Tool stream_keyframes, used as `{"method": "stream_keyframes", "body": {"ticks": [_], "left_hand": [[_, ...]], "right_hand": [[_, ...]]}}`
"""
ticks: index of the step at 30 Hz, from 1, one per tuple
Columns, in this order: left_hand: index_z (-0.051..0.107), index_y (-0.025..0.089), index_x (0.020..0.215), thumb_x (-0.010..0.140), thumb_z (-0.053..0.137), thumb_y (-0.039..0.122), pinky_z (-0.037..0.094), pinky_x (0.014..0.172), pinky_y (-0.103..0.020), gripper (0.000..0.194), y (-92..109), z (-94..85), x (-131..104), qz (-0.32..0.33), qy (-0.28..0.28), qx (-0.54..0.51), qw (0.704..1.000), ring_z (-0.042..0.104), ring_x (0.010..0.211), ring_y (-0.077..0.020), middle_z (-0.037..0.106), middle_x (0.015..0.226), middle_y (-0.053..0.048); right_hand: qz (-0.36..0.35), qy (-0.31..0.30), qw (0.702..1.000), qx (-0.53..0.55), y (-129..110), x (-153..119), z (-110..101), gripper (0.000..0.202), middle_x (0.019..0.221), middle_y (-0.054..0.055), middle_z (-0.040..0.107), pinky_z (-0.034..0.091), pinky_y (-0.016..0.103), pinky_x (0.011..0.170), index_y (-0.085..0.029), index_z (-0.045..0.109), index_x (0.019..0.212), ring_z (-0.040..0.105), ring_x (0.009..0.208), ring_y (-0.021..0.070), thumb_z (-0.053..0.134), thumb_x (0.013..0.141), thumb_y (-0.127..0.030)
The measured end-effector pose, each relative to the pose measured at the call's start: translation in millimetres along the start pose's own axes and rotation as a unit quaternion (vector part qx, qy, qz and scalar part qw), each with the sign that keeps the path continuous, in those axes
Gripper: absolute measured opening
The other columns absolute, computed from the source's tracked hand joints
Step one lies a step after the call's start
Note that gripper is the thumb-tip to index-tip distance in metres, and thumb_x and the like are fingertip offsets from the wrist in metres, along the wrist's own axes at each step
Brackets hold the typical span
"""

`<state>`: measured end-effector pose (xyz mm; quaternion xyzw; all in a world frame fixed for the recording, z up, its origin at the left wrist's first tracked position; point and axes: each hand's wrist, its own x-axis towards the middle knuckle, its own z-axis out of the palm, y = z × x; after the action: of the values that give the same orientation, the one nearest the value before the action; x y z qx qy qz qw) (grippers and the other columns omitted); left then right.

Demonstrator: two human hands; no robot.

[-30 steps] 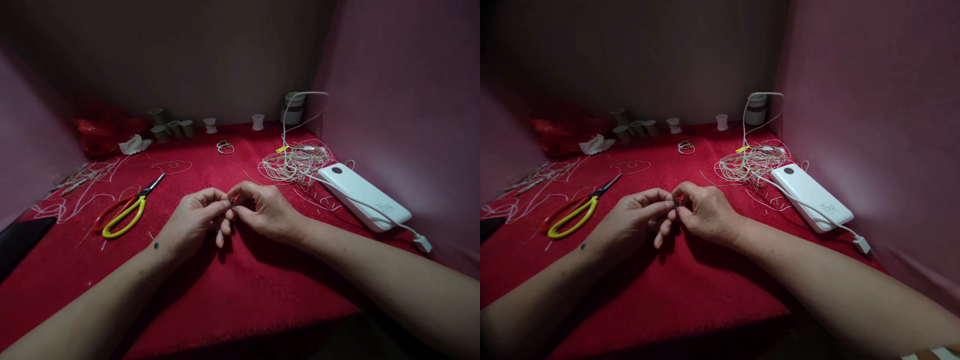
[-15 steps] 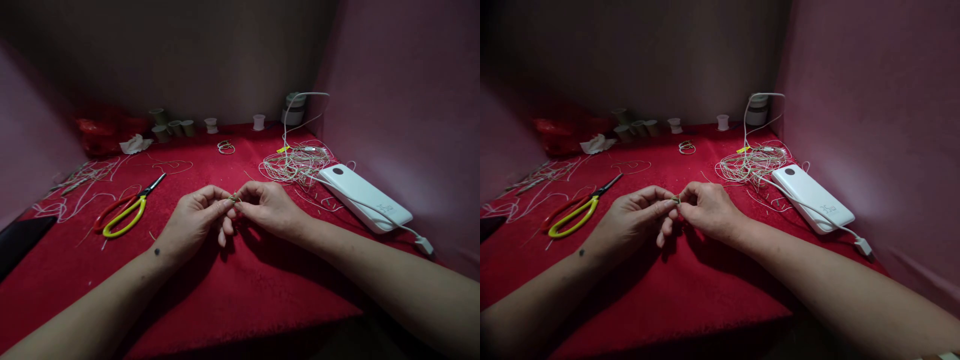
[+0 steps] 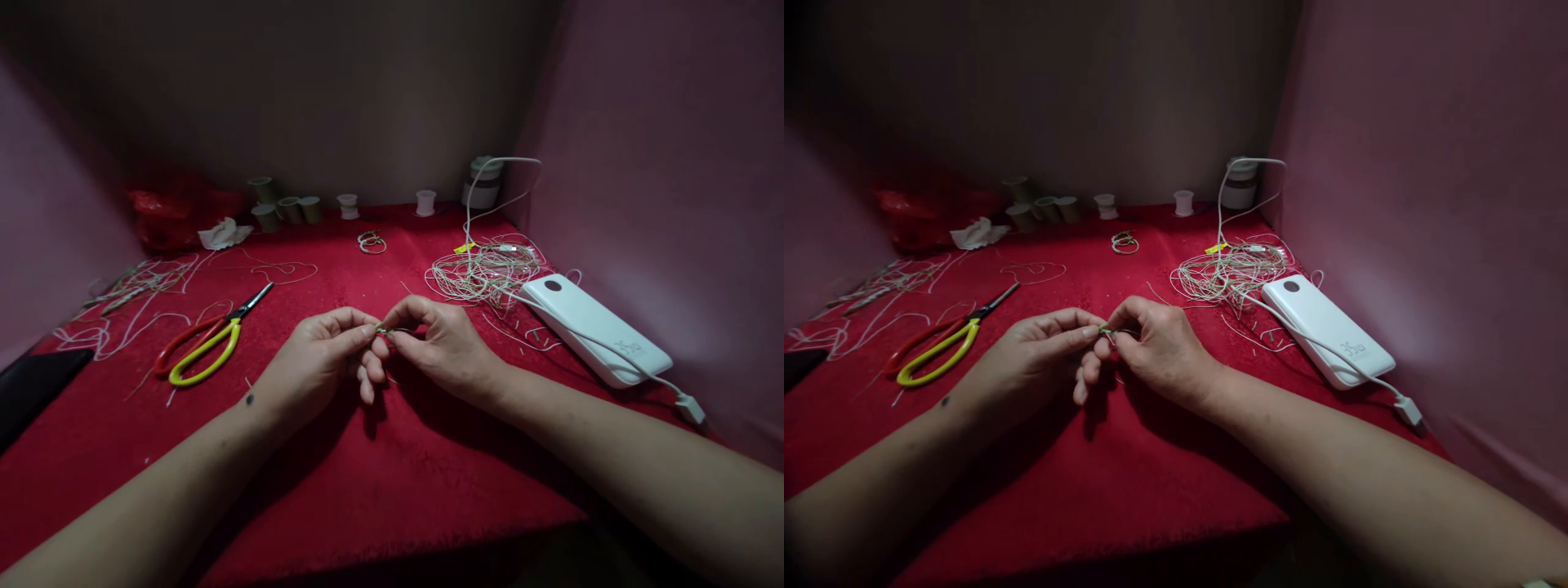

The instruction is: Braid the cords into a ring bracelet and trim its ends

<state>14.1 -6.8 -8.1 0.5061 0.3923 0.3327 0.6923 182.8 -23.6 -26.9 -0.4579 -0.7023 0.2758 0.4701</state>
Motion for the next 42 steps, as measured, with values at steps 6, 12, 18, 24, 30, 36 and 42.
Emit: {"method": "stream_keyframes", "body": {"ticks": [6, 12, 18, 24, 30, 36, 42], "left_hand": [[0.061, 0.01, 0.076, 0.082, 0.058, 0.009, 0.05, 0.035, -0.019, 0.006, 4.6, 2.2, 0.7, -0.009, 0.037, -0.051, 0.998, 0.057, 0.043, -0.0098, 0.066, 0.064, -0.003], [0.062, 0.01, 0.077, 0.078, 0.064, 0.011, 0.05, 0.035, -0.019, 0.002, 2.2, 2.5, 0.8, 0.004, 0.029, -0.061, 0.998, 0.057, 0.044, -0.0103, 0.066, 0.065, -0.004], [0.061, 0.012, 0.08, 0.081, 0.063, 0.016, 0.05, 0.036, -0.02, 0.005, -1.5, 2.7, 0.0, 0.022, 0.019, -0.034, 0.999, 0.058, 0.045, -0.0106, 0.067, 0.068, -0.004], [0.059, 0.012, 0.081, 0.083, 0.061, 0.019, 0.05, 0.038, -0.021, 0.007, -1.9, 3.5, -0.6, 0.039, 0.0, -0.003, 0.999, 0.058, 0.044, -0.0106, 0.066, 0.066, -0.002], [0.056, 0.014, 0.081, 0.085, 0.057, 0.02, 0.05, 0.039, -0.02, 0.007, -1.6, 4.6, -0.3, 0.056, -0.019, 0.022, 0.998, 0.058, 0.04, -0.0099, 0.065, 0.061, -0.001], [0.056, 0.015, 0.085, 0.085, 0.058, 0.02, 0.048, 0.035, -0.019, 0.006, -3.4, 3.5, -1.6, 0.054, -0.019, 0.042, 0.997, 0.06, 0.039, -0.0118, 0.066, 0.063, 0.0], [0.054, 0.015, 0.088, 0.087, 0.056, 0.019, 0.045, 0.033, -0.017, 0.005, 0.6, 5.6, -2.4, 0.02, -0.005, 0.043, 0.999, 0.059, 0.034, -0.0118, 0.066, 0.056, 0.001]], "right_hand": [[-0.009, 0.0, 1.0, 0.019, -1.3, 0.1, -1.4, 0.019, 0.08, 0.001, 0.071, 0.05, 0.023, 0.069, -0.015, 0.065, 0.087, 0.065, 0.072, 0.0105, 0.054, 0.078, -0.004], [0.062, 0.0, 0.992, 0.11, -2.7, 1.5, 0.8, 0.007, 0.077, 0.001, 0.066, 0.051, 0.025, 0.065, -0.016, 0.06, 0.083, 0.062, 0.071, 0.0117, 0.061, 0.077, -0.012], [0.157, -0.03, 0.96, 0.229, -3.4, 4.3, 0.6, 0.011, 0.069, -0.002, 0.063, 0.047, 0.022, 0.056, -0.016, 0.056, 0.079, 0.057, 0.059, 0.0091, 0.064, 0.072, -0.013], [0.204, -0.026, 0.94, 0.273, -5.4, 5.6, -0.8, 0.014, 0.067, -0.002, 0.063, 0.045, 0.022, 0.057, -0.016, 0.055, 0.078, 0.057, 0.058, 0.0081, 0.068, 0.07, -0.015], [0.228, -0.084, 0.937, 0.253, -7.2, 5.7, -5.1, 0.013, 0.063, -0.001, 0.059, 0.039, 0.021, 0.051, -0.015, 0.056, 0.073, 0.049, 0.052, 0.0071, 0.065, 0.079, -0.022], [0.218, -0.141, 0.946, 0.192, -10.2, 7.8, -9.0, 0.014, 0.058, -0.002, 0.055, 0.034, 0.021, 0.049, -0.014, 0.059, 0.069, 0.044, 0.05, 0.0062, 0.06, 0.081, -0.02], [0.238, -0.109, 0.941, 0.216, -8.6, 6.4, -5.8, 0.017, 0.056, -0.004, 0.055, 0.033, 0.02, 0.046, -0.015, 0.058, 0.069, 0.044, 0.047, 0.0059, 0.07, 0.072, -0.028]]}}
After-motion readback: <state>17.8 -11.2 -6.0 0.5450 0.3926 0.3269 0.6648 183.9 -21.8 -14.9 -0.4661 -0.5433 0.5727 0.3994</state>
